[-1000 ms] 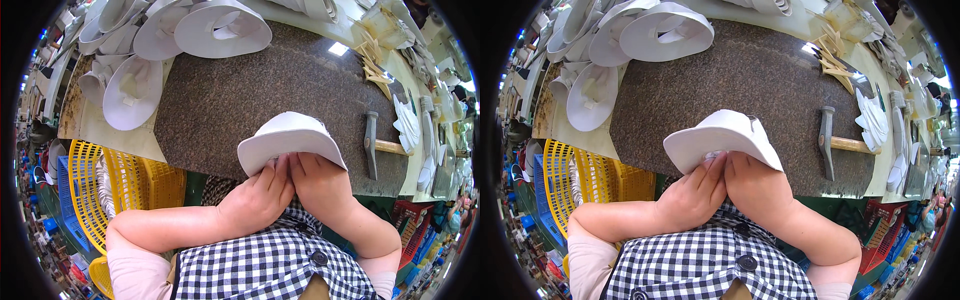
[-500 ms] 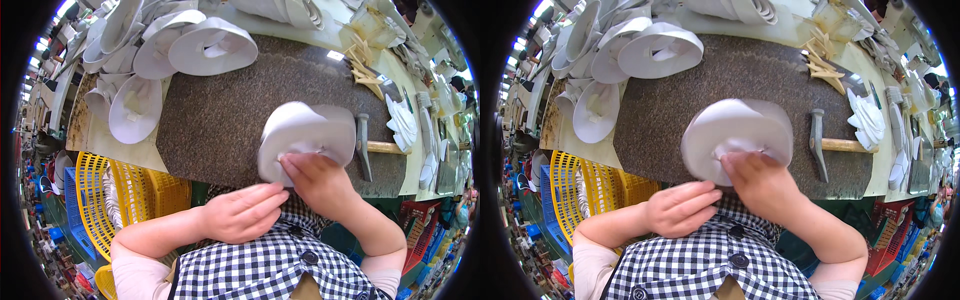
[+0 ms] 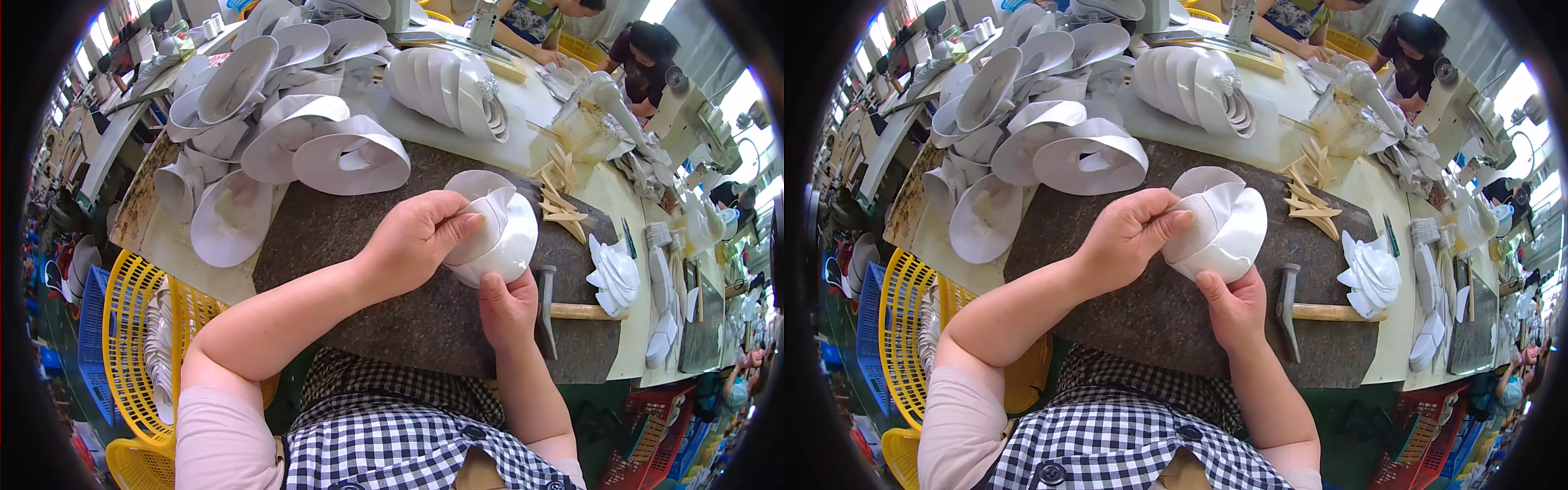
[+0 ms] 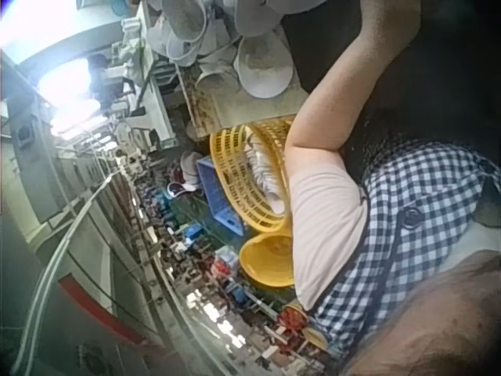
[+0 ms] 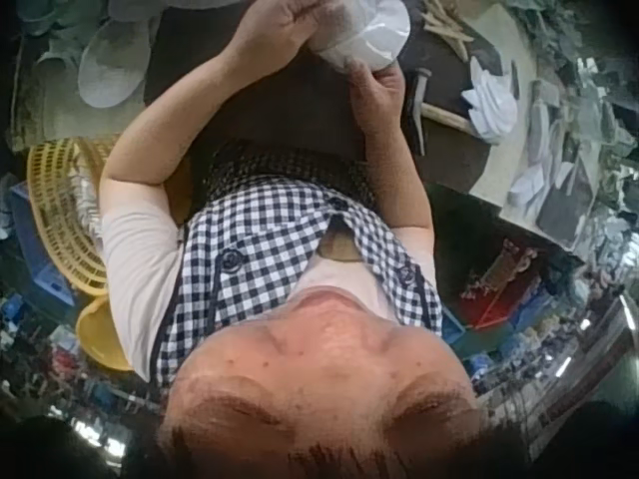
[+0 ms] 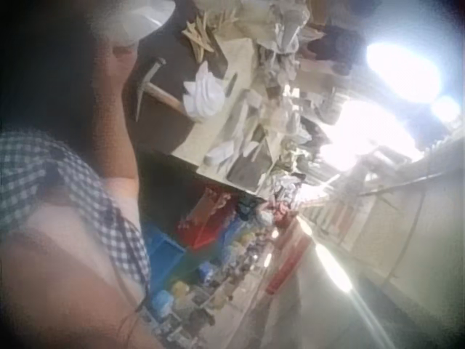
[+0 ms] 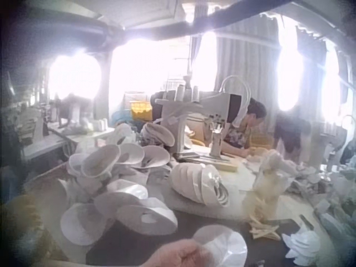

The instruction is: Assemble and shape shoe upper components by hand and with a hammer.

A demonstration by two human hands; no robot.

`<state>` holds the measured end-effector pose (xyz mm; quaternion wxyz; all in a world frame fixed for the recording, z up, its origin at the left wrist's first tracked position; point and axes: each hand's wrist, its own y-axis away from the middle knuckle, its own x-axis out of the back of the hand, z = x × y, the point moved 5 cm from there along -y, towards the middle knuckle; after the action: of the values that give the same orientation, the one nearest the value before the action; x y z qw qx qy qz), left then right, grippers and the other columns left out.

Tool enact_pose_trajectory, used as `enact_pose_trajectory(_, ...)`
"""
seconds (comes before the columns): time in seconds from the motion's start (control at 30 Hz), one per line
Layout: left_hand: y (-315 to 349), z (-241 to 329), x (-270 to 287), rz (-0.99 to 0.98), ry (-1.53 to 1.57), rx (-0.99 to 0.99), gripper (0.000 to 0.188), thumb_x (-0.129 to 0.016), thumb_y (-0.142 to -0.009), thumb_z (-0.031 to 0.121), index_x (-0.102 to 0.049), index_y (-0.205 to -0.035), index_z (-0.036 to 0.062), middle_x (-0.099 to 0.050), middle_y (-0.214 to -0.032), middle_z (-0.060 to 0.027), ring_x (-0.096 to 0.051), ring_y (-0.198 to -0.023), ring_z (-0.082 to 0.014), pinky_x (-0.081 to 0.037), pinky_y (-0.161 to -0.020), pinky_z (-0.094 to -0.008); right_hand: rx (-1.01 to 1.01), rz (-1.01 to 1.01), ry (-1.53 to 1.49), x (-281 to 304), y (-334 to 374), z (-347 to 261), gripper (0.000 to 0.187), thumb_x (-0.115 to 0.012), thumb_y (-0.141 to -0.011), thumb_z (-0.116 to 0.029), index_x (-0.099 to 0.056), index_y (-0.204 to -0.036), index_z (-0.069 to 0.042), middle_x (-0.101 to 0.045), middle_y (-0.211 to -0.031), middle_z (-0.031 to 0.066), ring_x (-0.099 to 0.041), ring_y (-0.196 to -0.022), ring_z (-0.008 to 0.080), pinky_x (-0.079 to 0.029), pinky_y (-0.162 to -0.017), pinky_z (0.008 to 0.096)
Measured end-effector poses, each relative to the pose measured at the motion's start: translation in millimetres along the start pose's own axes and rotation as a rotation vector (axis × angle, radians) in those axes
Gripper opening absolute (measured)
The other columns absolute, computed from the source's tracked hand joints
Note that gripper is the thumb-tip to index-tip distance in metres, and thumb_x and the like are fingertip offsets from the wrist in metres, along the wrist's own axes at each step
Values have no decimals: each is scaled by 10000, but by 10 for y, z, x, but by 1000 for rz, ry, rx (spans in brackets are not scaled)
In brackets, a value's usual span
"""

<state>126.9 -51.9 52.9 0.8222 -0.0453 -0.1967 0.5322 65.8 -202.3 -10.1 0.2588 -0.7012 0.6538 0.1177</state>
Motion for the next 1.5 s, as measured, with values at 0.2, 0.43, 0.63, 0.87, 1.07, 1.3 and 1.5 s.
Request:
enact_pose_trajectory(0.2, -143, -163, -142, -1, -111, 43, 191, -607, -942, 164, -611, -856, -6, -607, -752, -63, -526, -696, -105, -455, -630, -279, -48, 26, 67, 87, -12, -48, 394, -710, -876, -114, -541, -1209, 12, -631, -1166, 94, -594, -1065, 164, -462, -943, 323)
enact_pose_trajectory(0.43, 104, 175, 39, 460, -371, -429, 142, -730, -821, 108, -635, -912, 54, -625, -845, -54, -583, -779, -183, -468, -688, -299, 3, 165, -23, 109, -57, -75, 416, -678, -905, -176, -529, -1245, 12, -607, -1224, 113, -592, -1104, 200, -457, -980, 363)
enact_pose_trajectory(0.63, 457, 173, -348, 385, -512, -537, 394, -770, -770, 165, -613, -1122, 81, -606, -1044, -72, -590, -929, -254, -493, -792, -359, -18, 146, -25, 96, 6, 17, 404, -669, -912, -179, -531, -1244, 6, -611, -1211, 110, -602, -1092, 202, -489, -941, 338)
enact_pose_trajectory(0.87, 462, 217, -338, 389, -544, -375, 283, -758, -753, 172, -657, -996, 66, -649, -919, -77, -620, -879, -254, -476, -830, -397, 10, 109, -76, 60, 71, -37, 334, -711, -877, -124, -584, -1155, 11, -642, -1142, 102, -618, -1035, 173, -494, -906, 328)
enact_pose_trajectory(1.07, 538, 181, -264, 315, -627, -390, 194, -747, -730, 126, -653, -885, 56, -655, -819, -52, -631, -836, -247, -451, -914, -436, 5, 55, 42, -4, 121, -28, 271, -728, -868, -149, -641, -1064, 16, -667, -1072, 78, -619, -983, 143, -487, -882, 307)
enact_pose_trajectory(1.3, 626, 229, -127, 37, -760, -600, 186, -715, -755, 167, -612, -861, 54, -603, -825, -49, -624, -814, -217, -390, -1036, -476, -397, -36, 46, 59, 98, 58, 318, -789, -797, -144, -675, -1048, 16, -692, -1025, 81, -635, -939, 148, -487, -850, 299)
enact_pose_trajectory(1.5, 657, 225, -74, -81, -850, -597, 168, -693, -772, 223, -606, -839, 95, -580, -817, -27, -616, -827, -188, -281, -1084, -547, -480, -80, -33, 44, 81, 44, 393, -816, -739, -63, -654, -1093, -8, -691, -1034, 69, -645, -946, 160, -505, -856, 304)
